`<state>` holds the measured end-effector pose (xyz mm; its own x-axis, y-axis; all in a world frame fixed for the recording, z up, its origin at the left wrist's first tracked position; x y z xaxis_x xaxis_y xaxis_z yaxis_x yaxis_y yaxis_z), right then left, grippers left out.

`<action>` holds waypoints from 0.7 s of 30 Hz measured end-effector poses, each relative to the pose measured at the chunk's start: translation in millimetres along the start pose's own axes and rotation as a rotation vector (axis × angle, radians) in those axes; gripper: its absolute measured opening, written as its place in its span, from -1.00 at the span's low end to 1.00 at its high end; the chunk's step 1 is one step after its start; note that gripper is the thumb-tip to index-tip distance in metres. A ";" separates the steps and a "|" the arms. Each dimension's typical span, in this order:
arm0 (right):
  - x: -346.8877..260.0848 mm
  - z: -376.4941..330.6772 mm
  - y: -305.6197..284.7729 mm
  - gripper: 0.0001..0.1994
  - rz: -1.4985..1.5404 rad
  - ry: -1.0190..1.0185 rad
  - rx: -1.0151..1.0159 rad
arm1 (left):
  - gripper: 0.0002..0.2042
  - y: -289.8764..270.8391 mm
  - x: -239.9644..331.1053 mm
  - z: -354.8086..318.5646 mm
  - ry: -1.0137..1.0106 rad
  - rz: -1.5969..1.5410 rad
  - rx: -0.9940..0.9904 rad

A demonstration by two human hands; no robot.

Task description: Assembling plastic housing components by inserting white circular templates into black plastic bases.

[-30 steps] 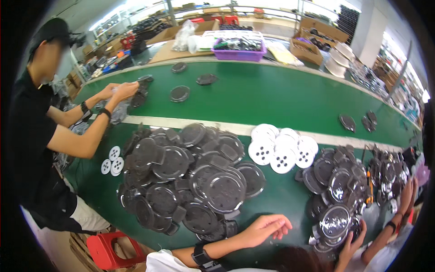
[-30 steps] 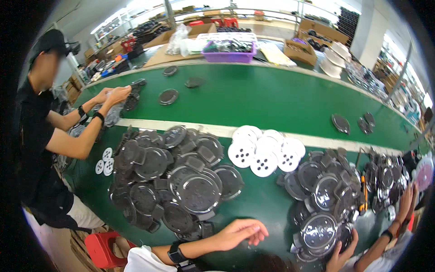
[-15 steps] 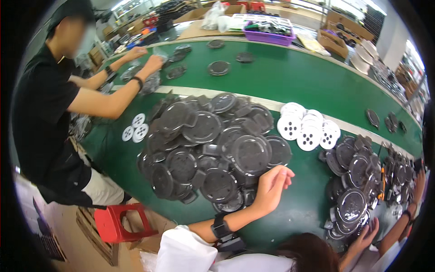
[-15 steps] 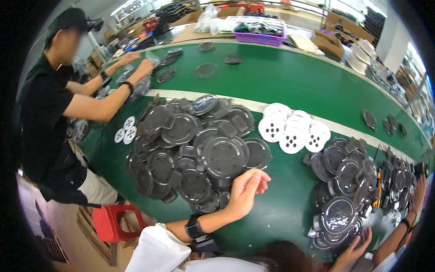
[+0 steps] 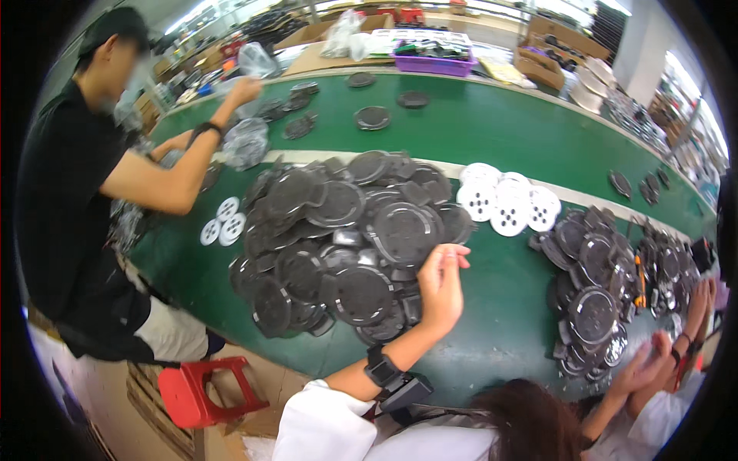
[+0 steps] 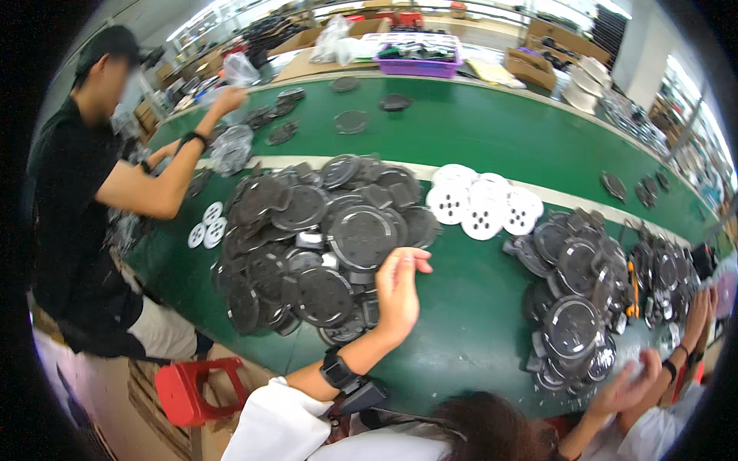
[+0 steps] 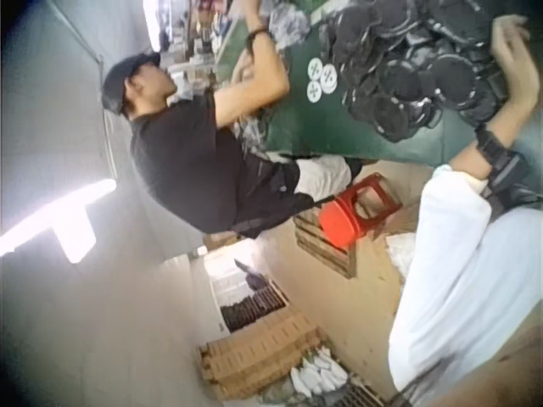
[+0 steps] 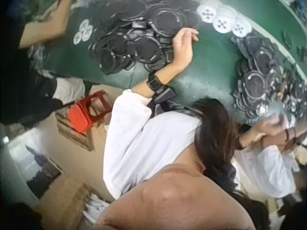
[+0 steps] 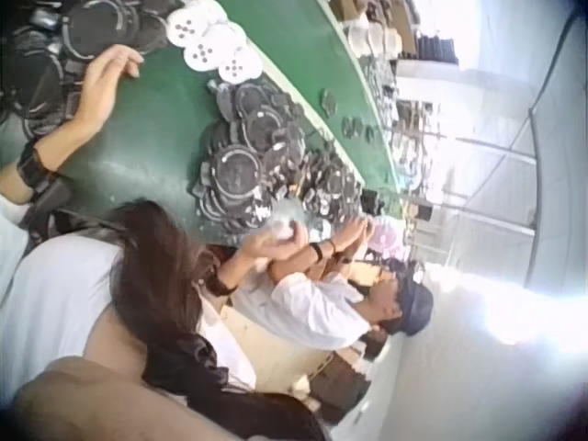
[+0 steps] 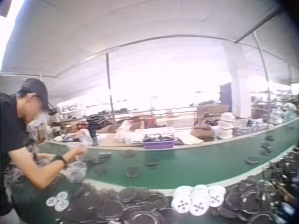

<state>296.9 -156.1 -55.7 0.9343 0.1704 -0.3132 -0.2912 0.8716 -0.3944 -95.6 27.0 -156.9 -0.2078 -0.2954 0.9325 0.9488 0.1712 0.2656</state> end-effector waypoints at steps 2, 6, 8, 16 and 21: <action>-31.3 9.1 20.1 -0.73 0.041 -0.038 -0.011 | -0.73 -5.0 2.6 2.8 0.010 0.056 0.031; -83.5 16.1 44.7 -0.75 0.178 -0.081 -0.053 | -0.73 -16.8 6.1 4.7 0.021 0.087 0.088; -106.9 18.5 52.8 -0.74 0.221 -0.149 -0.100 | -0.75 -19.9 12.0 4.1 0.033 0.085 0.122; -157.1 11.9 112.6 -0.65 0.055 -0.278 -0.638 | -0.72 -50.1 9.5 11.5 0.010 0.098 0.301; -136.0 -14.0 123.7 -0.71 -0.057 -0.351 -0.756 | -0.71 -33.4 23.5 6.9 0.110 0.192 0.191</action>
<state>130.9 -77.9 -74.0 0.9251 0.3780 -0.0370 -0.1841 0.3610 -0.9142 -133.9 20.9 -142.2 0.0085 -0.3386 0.9409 0.9042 0.4044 0.1374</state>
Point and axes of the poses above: each hand's wrist, its own z-axis towards the middle knuckle, its own y-axis out of the palm, x = y × z, the point moved 9 cm from there along z, towards the middle knuckle, and after that the axes turned 3 degrees about -x, right-handed, at the moved point
